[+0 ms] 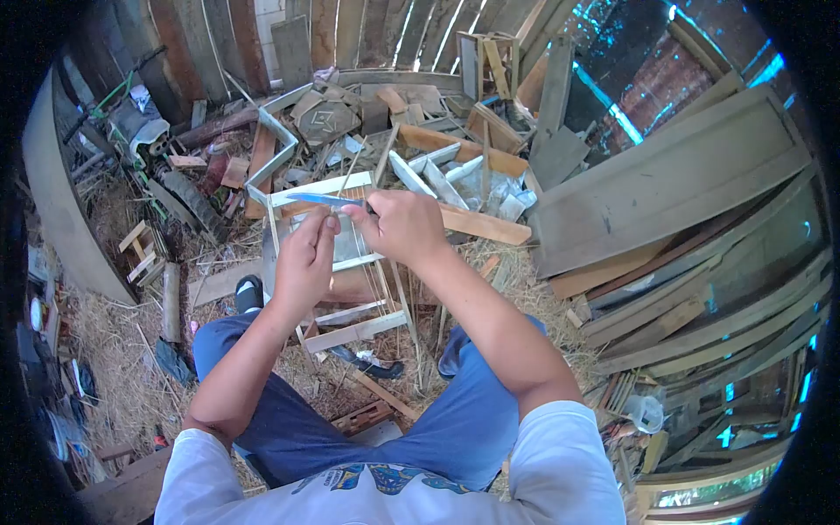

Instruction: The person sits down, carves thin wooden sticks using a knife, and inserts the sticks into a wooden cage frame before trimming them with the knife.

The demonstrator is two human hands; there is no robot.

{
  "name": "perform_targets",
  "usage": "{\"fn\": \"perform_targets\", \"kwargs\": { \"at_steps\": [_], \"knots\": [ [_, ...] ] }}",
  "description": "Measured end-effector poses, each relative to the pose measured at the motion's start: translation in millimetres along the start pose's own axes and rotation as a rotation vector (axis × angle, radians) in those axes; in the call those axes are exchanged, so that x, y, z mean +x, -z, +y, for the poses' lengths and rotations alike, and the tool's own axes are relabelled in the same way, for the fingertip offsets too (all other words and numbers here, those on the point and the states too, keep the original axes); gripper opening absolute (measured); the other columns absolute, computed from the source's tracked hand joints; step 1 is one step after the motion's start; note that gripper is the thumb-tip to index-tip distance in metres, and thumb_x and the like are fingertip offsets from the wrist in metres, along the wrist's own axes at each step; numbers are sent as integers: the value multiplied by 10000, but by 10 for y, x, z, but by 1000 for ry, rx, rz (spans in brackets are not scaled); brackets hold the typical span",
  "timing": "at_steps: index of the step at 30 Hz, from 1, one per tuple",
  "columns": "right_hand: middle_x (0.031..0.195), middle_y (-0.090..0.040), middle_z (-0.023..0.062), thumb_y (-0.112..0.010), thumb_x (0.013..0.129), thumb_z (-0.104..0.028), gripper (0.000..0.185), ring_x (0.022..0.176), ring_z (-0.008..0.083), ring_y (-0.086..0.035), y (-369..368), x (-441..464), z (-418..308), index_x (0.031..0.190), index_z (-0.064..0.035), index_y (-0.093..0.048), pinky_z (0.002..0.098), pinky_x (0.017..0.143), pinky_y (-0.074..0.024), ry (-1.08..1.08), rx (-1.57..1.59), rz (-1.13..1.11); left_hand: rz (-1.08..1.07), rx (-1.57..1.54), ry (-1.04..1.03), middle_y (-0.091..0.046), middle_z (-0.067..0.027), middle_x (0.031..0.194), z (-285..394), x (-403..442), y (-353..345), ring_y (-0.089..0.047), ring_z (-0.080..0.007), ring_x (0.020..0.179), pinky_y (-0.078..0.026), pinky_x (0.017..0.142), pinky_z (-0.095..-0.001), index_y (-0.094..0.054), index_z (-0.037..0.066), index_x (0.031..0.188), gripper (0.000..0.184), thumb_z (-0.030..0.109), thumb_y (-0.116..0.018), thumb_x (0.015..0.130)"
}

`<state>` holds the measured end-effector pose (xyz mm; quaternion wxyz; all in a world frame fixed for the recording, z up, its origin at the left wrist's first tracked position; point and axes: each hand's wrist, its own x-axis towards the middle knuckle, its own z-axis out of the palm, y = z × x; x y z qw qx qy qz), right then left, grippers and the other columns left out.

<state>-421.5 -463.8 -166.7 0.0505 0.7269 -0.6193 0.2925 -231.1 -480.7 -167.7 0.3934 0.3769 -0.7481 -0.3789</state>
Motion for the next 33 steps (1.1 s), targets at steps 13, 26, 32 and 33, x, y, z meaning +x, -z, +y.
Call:
{"fn": "perform_targets", "kwargs": {
  "at_steps": [13,26,32,33],
  "knots": [
    [600,-592,175,-590,985,-531,593,558,352,-586,56,-58,170,676,-25,-612,450,541,-440,-257,309,-321,-78,-454,180,-415,60,654,-269,-54,-204,-351,-35,571,-274,506,-235,-572,53,969,263,261,-478,1098],
    [570,-503,131,-589,1006,-504,561,537,223,-415,-5,-27,399,729,-18,-638,392,534,-355,-258,601,-480,-262,-690,392,-308,88,563,-120,57,-115,-228,-29,461,-187,427,-241,-577,109,1023,310,350,-410,1123],
    [595,-572,153,-594,988,-516,526,558,302,-555,63,12,324,748,-57,-685,407,549,-417,-126,411,-375,-258,-698,385,-310,88,568,-161,56,-140,-227,-27,464,-184,428,-239,-564,113,1016,286,335,-419,1123],
    [604,-589,161,-592,983,-525,527,577,332,-593,57,18,329,748,-64,-692,415,553,-435,-100,364,-352,-253,-699,384,-311,89,568,-165,57,-145,-227,-26,464,-182,428,-240,-562,114,1017,282,335,-422,1122]
  ]
}}
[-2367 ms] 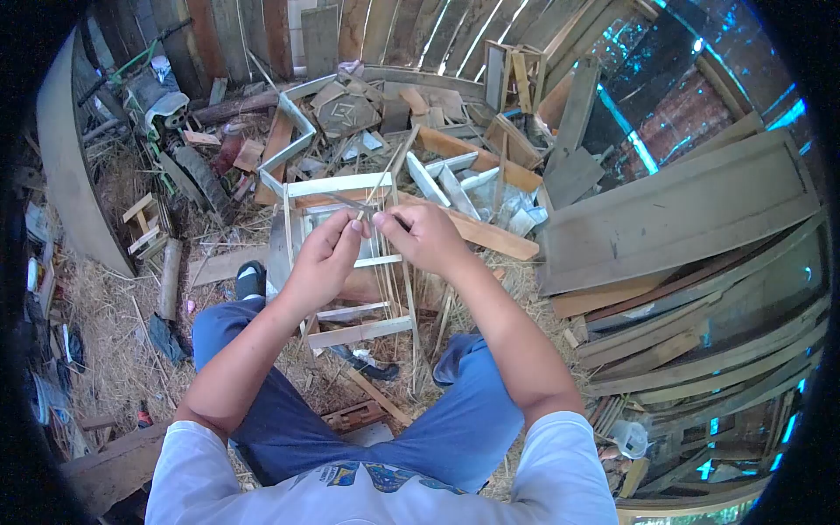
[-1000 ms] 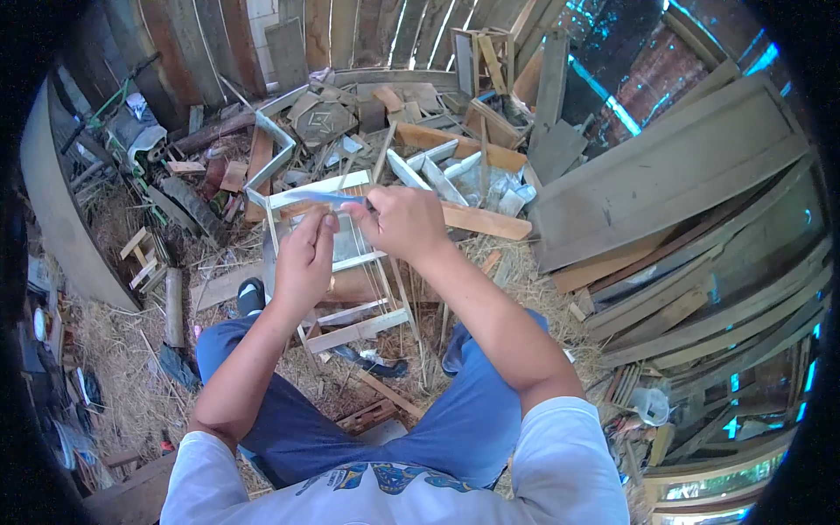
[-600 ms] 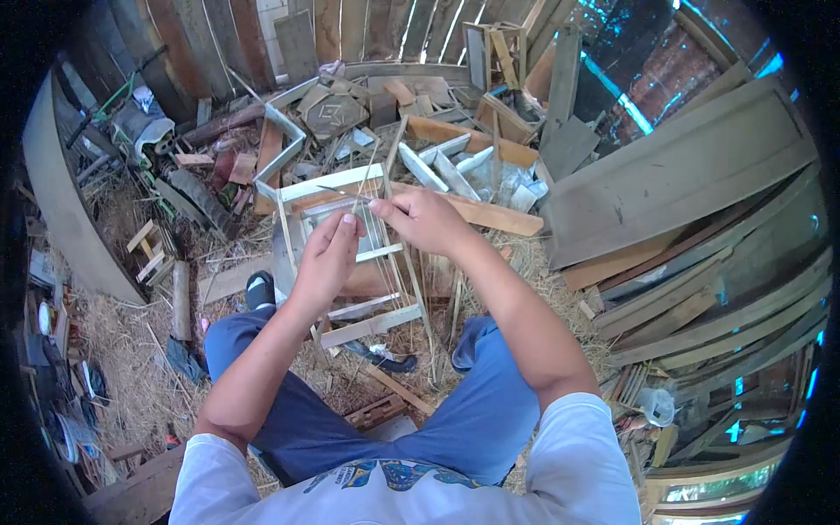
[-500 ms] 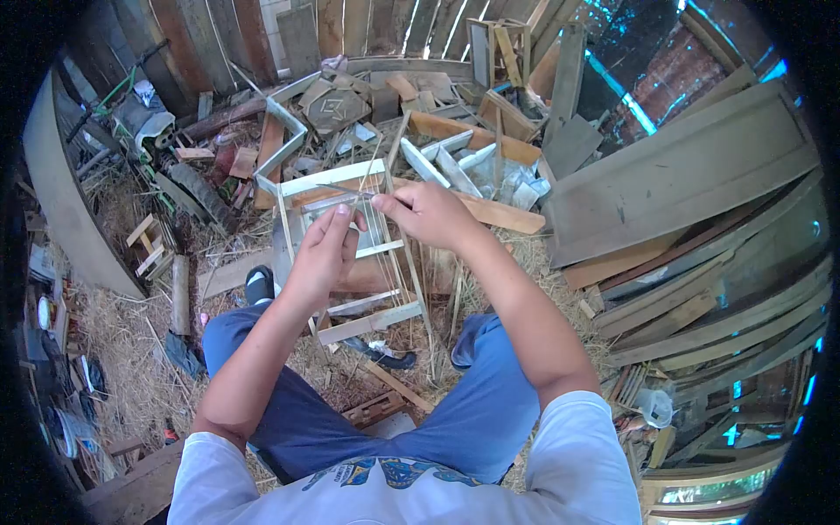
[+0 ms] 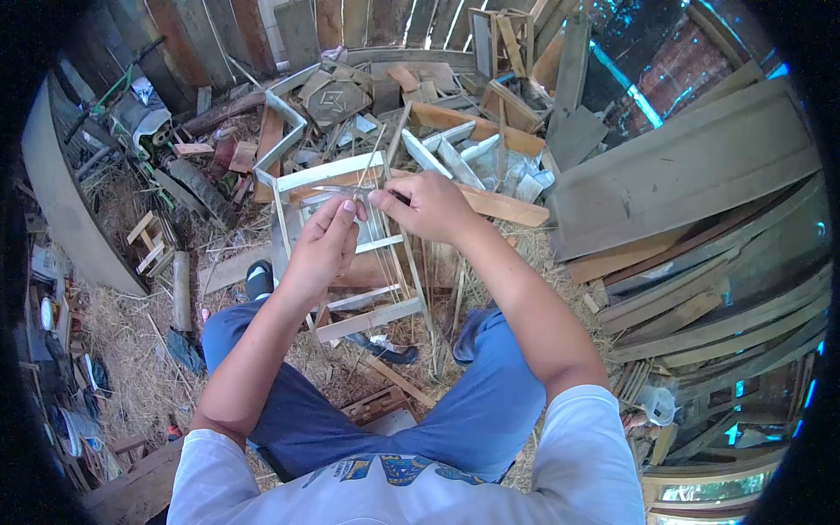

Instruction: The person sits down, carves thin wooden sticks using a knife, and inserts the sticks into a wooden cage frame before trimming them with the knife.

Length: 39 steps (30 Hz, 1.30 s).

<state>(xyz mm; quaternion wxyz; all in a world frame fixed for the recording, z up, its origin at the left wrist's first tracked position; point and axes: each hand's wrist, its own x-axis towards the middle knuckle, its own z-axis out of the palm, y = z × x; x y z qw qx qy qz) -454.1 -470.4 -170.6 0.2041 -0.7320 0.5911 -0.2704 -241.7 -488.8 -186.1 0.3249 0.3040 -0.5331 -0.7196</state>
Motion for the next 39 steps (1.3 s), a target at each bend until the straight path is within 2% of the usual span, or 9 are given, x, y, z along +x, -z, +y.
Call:
{"fn": "perform_targets", "kwargs": {
  "at_steps": [19,22,24,27,34,36,37,38,39],
  "knots": [
    [609,-617,167,-590,975,-531,547,591,398,-619,-71,-10,-88,677,-76,-645,473,550,-464,103,-102,129,26,-45,21,-351,87,575,-27,-10,-5,-261,-25,443,-209,415,-241,-558,104,978,280,318,-443,1118],
    [633,-636,162,-596,968,-531,545,590,405,-623,-97,-15,-107,687,-67,-647,488,548,-474,87,-130,134,39,45,-30,-383,88,633,-69,-8,21,-309,-12,503,-243,453,-225,-562,92,977,272,304,-460,1114],
    [636,-640,150,-609,954,-536,550,584,393,-633,-132,-22,-141,675,-64,-634,487,533,-482,95,-245,223,124,256,-211,-495,34,778,-125,3,40,-424,-60,715,-384,638,-251,-608,25,1059,266,261,-491,1100],
    [608,-628,138,-622,941,-542,556,580,379,-644,-165,-17,-182,646,-71,-612,478,522,-493,145,-323,333,180,278,-287,-417,90,763,-92,-11,-38,-338,4,659,-276,550,-210,-575,63,974,245,248,-481,1105],
    [601,-627,125,-608,946,-554,576,582,365,-648,-42,-38,-120,622,-78,-596,461,526,-496,173,-392,440,193,380,-328,-399,91,730,48,-86,-90,-338,3,639,-262,536,-211,-558,70,933,269,263,-481,1105],
    [623,-637,152,-588,958,-564,582,623,354,-669,52,-56,-117,643,-75,-605,440,543,-501,53,-257,170,158,300,-269,-381,101,696,-8,-74,-68,-332,7,605,-248,514,-211,-556,83,914,281,273,-478,1106],
    [531,-544,79,-539,1000,-577,615,511,268,-583,18,-73,-48,620,-93,-543,386,504,-433,15,-174,99,149,173,-188,-369,109,670,-54,-71,-85,-320,6,567,-231,490,-212,-553,96,905,288,289,-480,1106],
    [531,-544,79,-539,1000,-577,615,511,268,-583,-69,-68,71,620,-93,-543,386,504,-433,15,-172,91,154,170,-184,-369,109,670,-142,-54,-54,-320,6,567,-231,490,-212,-553,96,905,288,289,-480,1106],
    [528,-459,25,-509,1020,-582,620,489,210,-481,-156,-51,211,621,-108,-505,365,495,-380,-107,219,-118,129,162,-201,-373,109,662,-248,-20,-21,-322,6,554,-226,481,-212,-556,98,910,286,293,-481,1106]
  ]
}}
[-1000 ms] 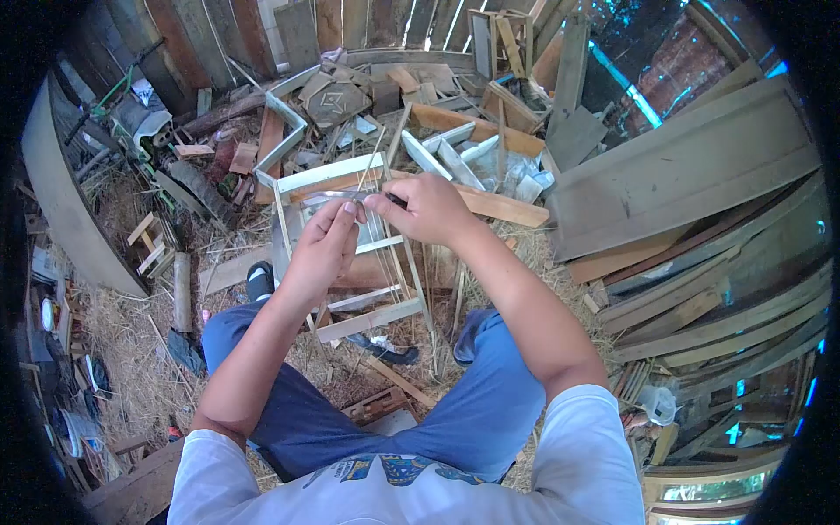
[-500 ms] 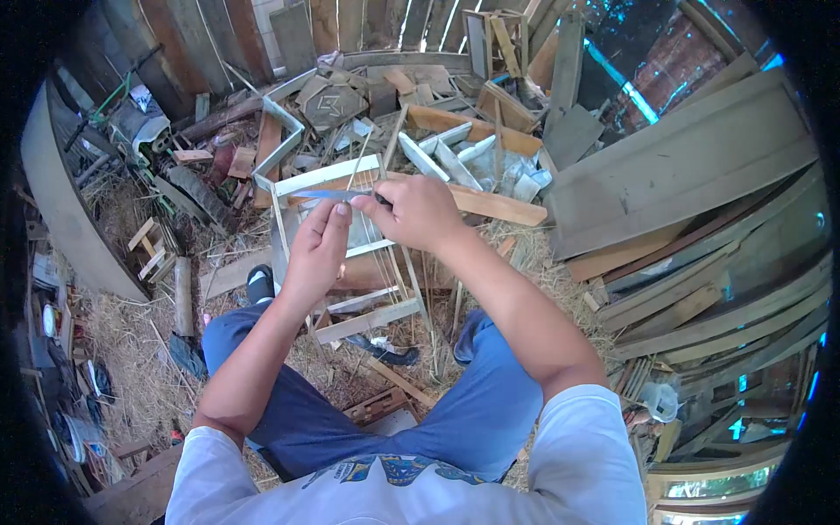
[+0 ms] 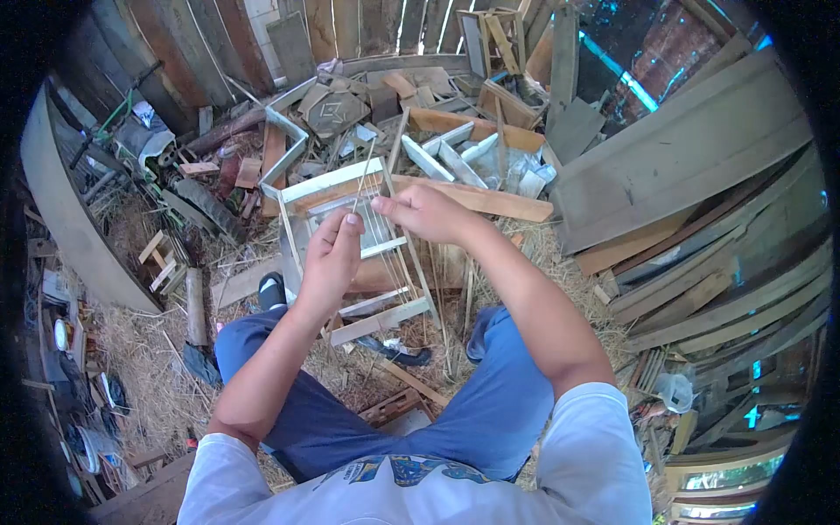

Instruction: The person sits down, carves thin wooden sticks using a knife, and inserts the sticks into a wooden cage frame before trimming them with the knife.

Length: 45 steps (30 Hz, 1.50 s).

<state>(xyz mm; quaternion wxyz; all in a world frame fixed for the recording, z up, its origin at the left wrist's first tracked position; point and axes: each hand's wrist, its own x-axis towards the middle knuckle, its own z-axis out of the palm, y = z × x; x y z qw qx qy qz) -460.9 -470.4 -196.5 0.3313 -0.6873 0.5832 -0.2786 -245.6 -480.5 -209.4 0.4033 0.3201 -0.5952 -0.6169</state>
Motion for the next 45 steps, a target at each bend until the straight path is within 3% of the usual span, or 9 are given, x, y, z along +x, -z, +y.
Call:
{"fn": "perform_targets", "kwargs": {
  "at_steps": [1,5,7,10,16,19,41,43,45],
  "knots": [
    [524,-373,-29,-480,1039,-588,625,467,152,-378,-5,9,-27,621,-123,-467,344,485,-328,-126,387,-215,-23,-11,-18,-377,109,654,-1,5,-11,-323,6,540,-221,473,-213,-560,101,914,284,296,-482,1106],
    [601,-278,-79,-434,1069,-568,600,549,95,-252,108,-26,-130,635,-153,-410,319,511,-258,-198,608,-364,-37,-74,24,-378,109,627,89,41,41,-315,7,518,-217,465,-216,-579,99,956,265,292,-480,1107],
    [608,-340,-62,-460,1072,-524,581,567,103,-333,58,-18,-88,660,-114,-464,323,540,-311,-27,380,-261,-23,-36,45,-377,111,604,96,49,95,-306,9,499,-213,457,-220,-594,93,1001,246,279,-475,1108],
    [603,-422,-8,-505,1064,-464,545,591,141,-414,50,-64,-122,706,-53,-529,344,580,-379,58,152,-123,-27,-56,-22,-374,116,597,96,109,119,-296,10,494,-207,456,-217,-600,86,1019,241,272,-476,1108],
    [679,-599,153,-549,1039,-404,446,634,277,-558,117,-44,-229,831,-23,-650,405,638,-450,50,17,27,-32,-16,-9,-398,122,635,94,108,127,-311,20,521,-206,470,-202,-602,80,1018,225,258,-493,1103],
    [724,-644,173,-559,1029,-409,431,683,346,-619,123,-30,-295,855,-35,-682,431,635,-463,87,-91,46,-36,12,-31,-404,129,655,73,109,121,-317,29,536,-207,475,-195,-601,79,1031,209,249,-502,1101],
    [795,-666,185,-572,1002,-459,433,764,404,-652,56,-19,-281,873,-71,-714,497,683,-503,233,-291,134,-37,-76,18,-411,124,642,56,97,49,-322,24,527,-212,468,-199,-587,85,1003,212,251,-500,1101],
    [788,-672,185,-567,1004,-457,428,774,399,-659,61,-19,-289,873,-79,-719,493,687,-506,220,-291,129,-46,-97,63,-443,99,746,112,69,54,-343,2,654,-284,564,-205,-610,57,1008,200,197,-499,1098],
    [792,-679,183,-567,1004,-455,423,779,395,-664,55,-13,-277,875,-83,-722,491,688,-508,224,-295,140,-60,-118,69,-450,97,752,79,74,56,-344,2,655,-284,565,-205,-608,57,1007,201,196,-495,1099]
  ]
}}
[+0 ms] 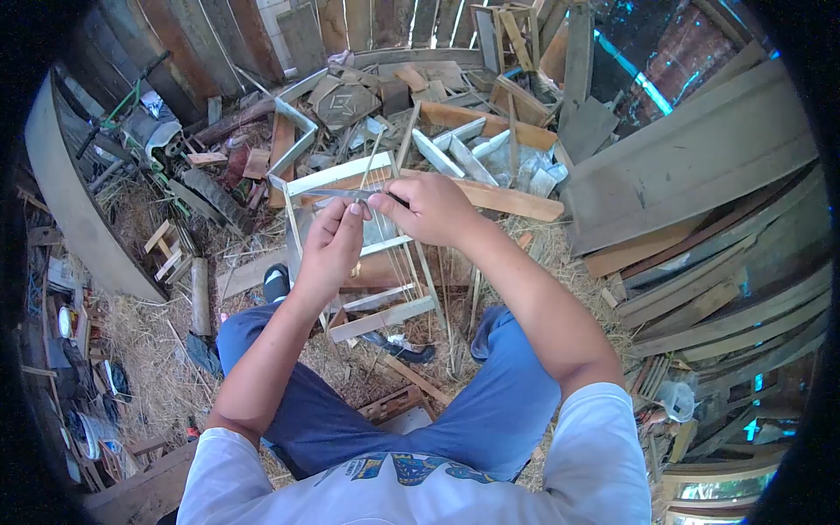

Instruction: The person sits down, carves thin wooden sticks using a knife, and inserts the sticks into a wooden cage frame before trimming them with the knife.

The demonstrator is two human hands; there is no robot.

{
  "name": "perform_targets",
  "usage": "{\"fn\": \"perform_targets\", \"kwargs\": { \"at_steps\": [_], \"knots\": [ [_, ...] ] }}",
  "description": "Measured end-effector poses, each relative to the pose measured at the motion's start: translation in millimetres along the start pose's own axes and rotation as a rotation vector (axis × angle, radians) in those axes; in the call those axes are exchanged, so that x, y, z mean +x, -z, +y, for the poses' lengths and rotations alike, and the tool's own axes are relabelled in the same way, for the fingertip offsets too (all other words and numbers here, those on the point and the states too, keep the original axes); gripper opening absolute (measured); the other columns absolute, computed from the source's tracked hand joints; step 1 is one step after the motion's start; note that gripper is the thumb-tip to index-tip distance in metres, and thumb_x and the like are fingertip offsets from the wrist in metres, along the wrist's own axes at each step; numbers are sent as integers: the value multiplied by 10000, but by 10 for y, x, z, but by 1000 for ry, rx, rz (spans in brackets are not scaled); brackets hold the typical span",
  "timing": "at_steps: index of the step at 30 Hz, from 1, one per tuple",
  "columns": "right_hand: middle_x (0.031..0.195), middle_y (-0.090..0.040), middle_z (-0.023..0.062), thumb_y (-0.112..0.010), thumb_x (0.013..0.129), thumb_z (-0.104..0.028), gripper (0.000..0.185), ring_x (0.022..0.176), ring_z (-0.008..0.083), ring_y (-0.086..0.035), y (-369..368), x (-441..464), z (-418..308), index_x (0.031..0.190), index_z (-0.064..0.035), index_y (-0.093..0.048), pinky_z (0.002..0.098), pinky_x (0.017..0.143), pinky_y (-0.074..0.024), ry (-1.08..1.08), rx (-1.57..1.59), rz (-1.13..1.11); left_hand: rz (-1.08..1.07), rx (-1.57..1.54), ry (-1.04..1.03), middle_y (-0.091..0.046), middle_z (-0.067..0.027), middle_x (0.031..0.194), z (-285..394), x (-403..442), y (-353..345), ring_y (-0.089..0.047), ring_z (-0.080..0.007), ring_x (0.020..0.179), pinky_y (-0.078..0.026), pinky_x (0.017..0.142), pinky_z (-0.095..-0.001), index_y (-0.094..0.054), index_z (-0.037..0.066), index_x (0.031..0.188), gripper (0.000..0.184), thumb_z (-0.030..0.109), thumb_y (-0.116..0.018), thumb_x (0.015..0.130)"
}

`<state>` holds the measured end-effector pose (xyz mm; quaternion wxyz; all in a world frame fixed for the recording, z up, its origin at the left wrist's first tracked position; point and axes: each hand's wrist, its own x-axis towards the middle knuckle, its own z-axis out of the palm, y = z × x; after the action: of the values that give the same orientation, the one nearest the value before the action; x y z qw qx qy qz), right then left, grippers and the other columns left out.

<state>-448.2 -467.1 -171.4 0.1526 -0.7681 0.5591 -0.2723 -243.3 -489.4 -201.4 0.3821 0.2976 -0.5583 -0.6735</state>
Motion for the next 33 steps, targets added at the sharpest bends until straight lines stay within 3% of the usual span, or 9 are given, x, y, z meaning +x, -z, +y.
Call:
{"fn": "perform_targets", "kwargs": {
  "at_steps": [8,11,13,16,23,25,28,29,33],
  "knots": [
    [801,-698,171,-572,1003,-440,391,773,387,-671,-30,2,-25,892,-105,-741,481,684,-511,27,79,39,-13,-41,41,-465,106,773,30,-6,-3,-342,2,659,-283,567,-200,-611,61,1006,204,180,-477,1104],
    [761,-683,174,-573,1002,-441,392,744,388,-666,-20,4,-46,887,-107,-742,478,667,-508,31,33,42,-13,74,-32,-495,54,721,-8,3,43,-380,-37,632,-325,560,-237,-627,36,1000,227,190,-491,1096],
    [716,-664,171,-580,997,-450,410,710,387,-660,9,-4,-92,854,-96,-728,483,642,-499,4,27,27,46,463,-207,-510,-46,669,26,-1,65,-429,-99,614,-372,563,-296,-632,8,995,251,214,-517,1083],
    [678,-645,162,-599,984,-451,425,676,384,-652,14,-25,-164,807,-79,-700,484,613,-488,-6,28,44,48,509,-166,-503,-117,650,147,-78,66,-458,-146,605,-396,568,-346,-622,-6,990,277,244,-535,1073],
    [664,-647,138,-630,961,-452,423,649,368,-648,14,-113,-313,793,-66,-676,487,594,-495,29,-78,144,58,543,-202,-523,-127,669,219,-231,43,-471,-138,617,-422,591,-341,-622,-3,994,281,244,-521,1080],
    [662,-648,125,-626,958,-468,439,648,356,-657,38,-137,-330,775,-70,-661,479,590,-502,39,-93,166,7,460,-185,-450,56,742,234,-252,19,-403,-40,681,-346,590,-237,-571,41,984,272,262,-471,1108],
    [667,-649,116,-614,964,-476,457,646,343,-664,83,-173,-317,741,-78,-634,462,580,-503,55,-201,235,3,201,-56,-431,82,733,273,-271,-74,-381,-9,622,-304,529,-209,-565,69,1008,242,268,-472,1109],
    [667,-649,116,-614,964,-476,457,646,343,-664,95,-184,-273,741,-78,-634,462,580,-503,36,-217,244,-8,55,-25,-405,98,691,258,-246,-89,-333,10,545,-241,467,-200,-553,84,1021,228,277,-471,1110],
    [671,-647,122,-604,970,-485,476,645,342,-657,111,-184,-180,729,-75,-617,444,571,-501,61,-291,335,-42,-39,88,-363,108,627,392,-220,-120,-282,5,489,-204,445,-212,-539,84,991,264,299,-452,1116]
  ]
}}
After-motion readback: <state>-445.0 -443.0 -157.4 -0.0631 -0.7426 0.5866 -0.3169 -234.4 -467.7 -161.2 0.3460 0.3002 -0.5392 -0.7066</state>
